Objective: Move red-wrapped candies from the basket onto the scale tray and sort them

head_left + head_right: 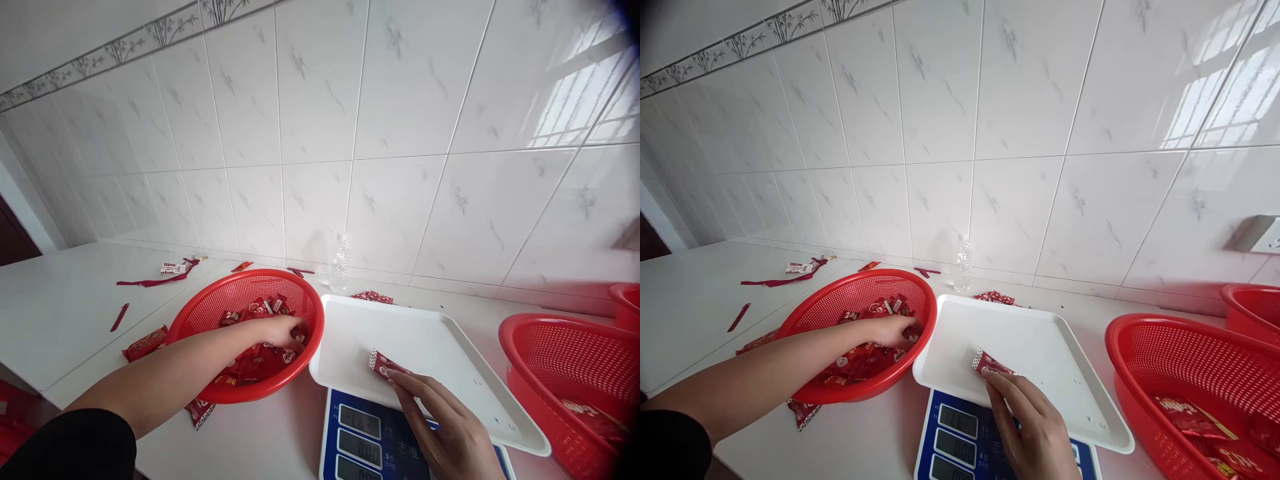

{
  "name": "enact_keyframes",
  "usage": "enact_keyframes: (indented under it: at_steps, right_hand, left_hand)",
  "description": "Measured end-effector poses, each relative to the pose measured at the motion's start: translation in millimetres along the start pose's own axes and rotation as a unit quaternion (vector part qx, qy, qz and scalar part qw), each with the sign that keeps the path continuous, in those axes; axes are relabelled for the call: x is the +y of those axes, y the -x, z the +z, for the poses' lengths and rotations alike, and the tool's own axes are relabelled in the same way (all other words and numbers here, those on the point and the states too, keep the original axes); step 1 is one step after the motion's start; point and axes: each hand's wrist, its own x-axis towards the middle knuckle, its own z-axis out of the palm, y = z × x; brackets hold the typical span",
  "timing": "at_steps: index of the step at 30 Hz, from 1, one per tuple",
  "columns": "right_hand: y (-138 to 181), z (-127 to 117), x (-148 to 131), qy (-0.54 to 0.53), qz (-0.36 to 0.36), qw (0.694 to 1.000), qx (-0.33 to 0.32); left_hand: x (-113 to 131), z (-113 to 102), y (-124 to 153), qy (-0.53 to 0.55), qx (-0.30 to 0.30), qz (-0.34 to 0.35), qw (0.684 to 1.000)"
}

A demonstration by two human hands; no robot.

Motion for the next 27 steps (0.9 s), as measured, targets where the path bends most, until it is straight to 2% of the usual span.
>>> enact_keyframes:
  at_steps: [8, 11, 14, 16, 19, 23, 27]
  right_hand:
    - [-2, 0, -1, -0.01, 0.01, 1.0, 0.01]
    - [-2, -1, -2, -0.023, 0.019, 1.0, 0.01]
    - [-2, -2, -2, -0.021, 0.025, 0.999, 0.014]
    - [-3, -2, -1, -0.006, 0.03, 0.999, 0.024]
    - [-4, -1, 0, 0.035, 0.037, 0.998, 0.034]
    - [-4, 1, 2, 0.069, 0.039, 0.997, 0.003]
    - [-1, 3, 6, 0.106, 0.034, 0.993, -0.024]
  left_hand:
    - [5, 3, 4, -0.03, 0.034, 0.031, 0.998]
    - [3, -10, 7, -0.006, 0.054, 0.036, 0.998]
    - [6, -31, 15, 0.04, 0.105, 0.029, 0.993]
    - [17, -44, 22, 0.076, 0.134, 0.037, 0.987]
    - [45, -53, 29, 0.123, 0.136, 0.061, 0.981]
    - [84, -37, 23, 0.152, 0.1, 0.093, 0.979]
    - [106, -12, 5, 0.152, 0.079, 0.118, 0.978]
